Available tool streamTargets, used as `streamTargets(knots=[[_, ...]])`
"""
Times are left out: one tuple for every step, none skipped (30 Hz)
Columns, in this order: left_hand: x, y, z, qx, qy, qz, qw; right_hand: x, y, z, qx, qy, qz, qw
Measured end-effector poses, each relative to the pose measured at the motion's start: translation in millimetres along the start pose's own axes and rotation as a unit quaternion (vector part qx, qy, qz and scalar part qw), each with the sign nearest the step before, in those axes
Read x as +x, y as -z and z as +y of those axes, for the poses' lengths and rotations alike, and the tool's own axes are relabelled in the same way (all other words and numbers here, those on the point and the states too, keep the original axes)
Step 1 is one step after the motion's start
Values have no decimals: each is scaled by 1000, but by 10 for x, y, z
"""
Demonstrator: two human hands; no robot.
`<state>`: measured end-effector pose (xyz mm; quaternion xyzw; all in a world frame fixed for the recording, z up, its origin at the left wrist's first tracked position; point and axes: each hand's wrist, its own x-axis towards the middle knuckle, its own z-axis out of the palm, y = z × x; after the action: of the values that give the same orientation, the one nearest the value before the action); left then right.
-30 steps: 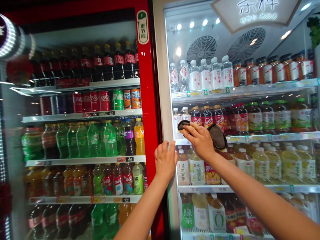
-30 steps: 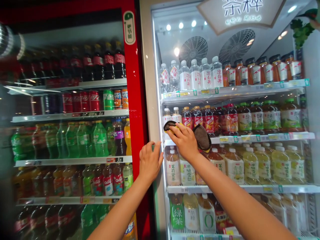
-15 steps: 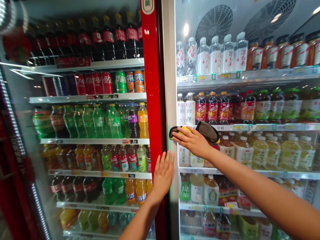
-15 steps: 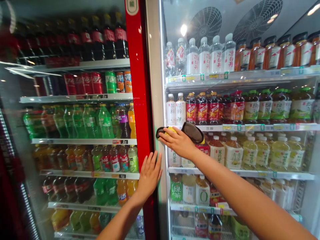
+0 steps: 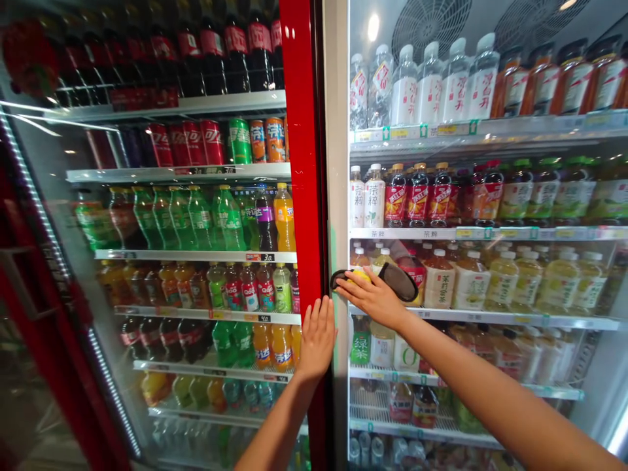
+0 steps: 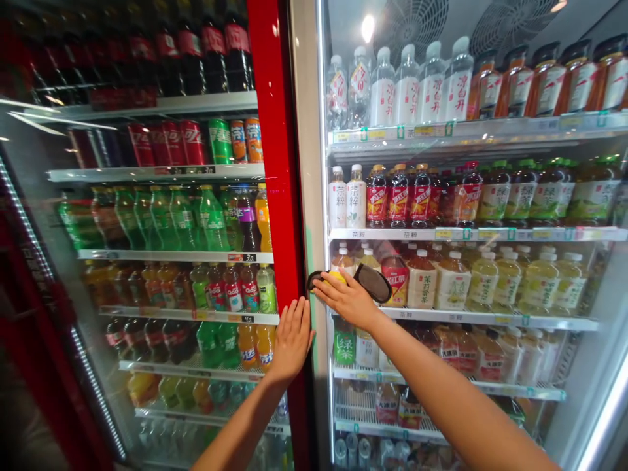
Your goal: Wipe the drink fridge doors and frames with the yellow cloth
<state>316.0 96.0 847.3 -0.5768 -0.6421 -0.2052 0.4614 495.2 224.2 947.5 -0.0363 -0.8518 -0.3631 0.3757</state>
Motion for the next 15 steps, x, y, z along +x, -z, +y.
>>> streamTargets(knots=[[10, 25, 9, -4, 2, 0, 1000, 25, 26, 57, -5, -16, 8, 1000], [30, 52, 20, -9, 4, 2, 1000, 55, 48, 102, -15, -43, 20, 999], [56, 81, 31, -13, 5, 7, 1000, 74, 59, 119, -28, -80, 33, 996], [83, 108, 44, -17, 5, 13, 1000, 72, 54, 99, -41, -120, 45, 991], [107, 133, 60, -22, 7, 21, 1000, 46, 31, 44, -53, -155, 55, 985], [127, 154, 78, -26, 10, 29, 999, 0, -7, -38, -61, -179, 62, 980], [143, 171, 99, -29, 14, 37, 999, -58, -54, -129, -67, -195, 62, 977], [156, 183, 122, -33, 16, 44, 998, -115, -100, -205, -75, -182, 69, 978], [172, 189, 149, -36, 14, 49, 998, -159, -136, -246, -78, -166, 67, 981], [194, 192, 179, -40, 8, 53, 998, -183, -152, -237, -79, -148, 66, 984], [224, 192, 212, -44, 0, 55, 997, -187, -143, -174, -78, -136, 64, 986], [265, 191, 248, -48, -7, 57, 997, -177, -108, -62, -77, -140, 63, 985], [315, 191, 286, -52, -11, 59, 997, -165, -55, 80, -75, -160, 65, 982], [371, 193, 325, -56, -13, 60, 997, -164, 8, 227, -74, -195, 70, 976], [427, 197, 364, -60, -14, 62, 996, -186, 68, 352, -72, -240, 78, 965]])
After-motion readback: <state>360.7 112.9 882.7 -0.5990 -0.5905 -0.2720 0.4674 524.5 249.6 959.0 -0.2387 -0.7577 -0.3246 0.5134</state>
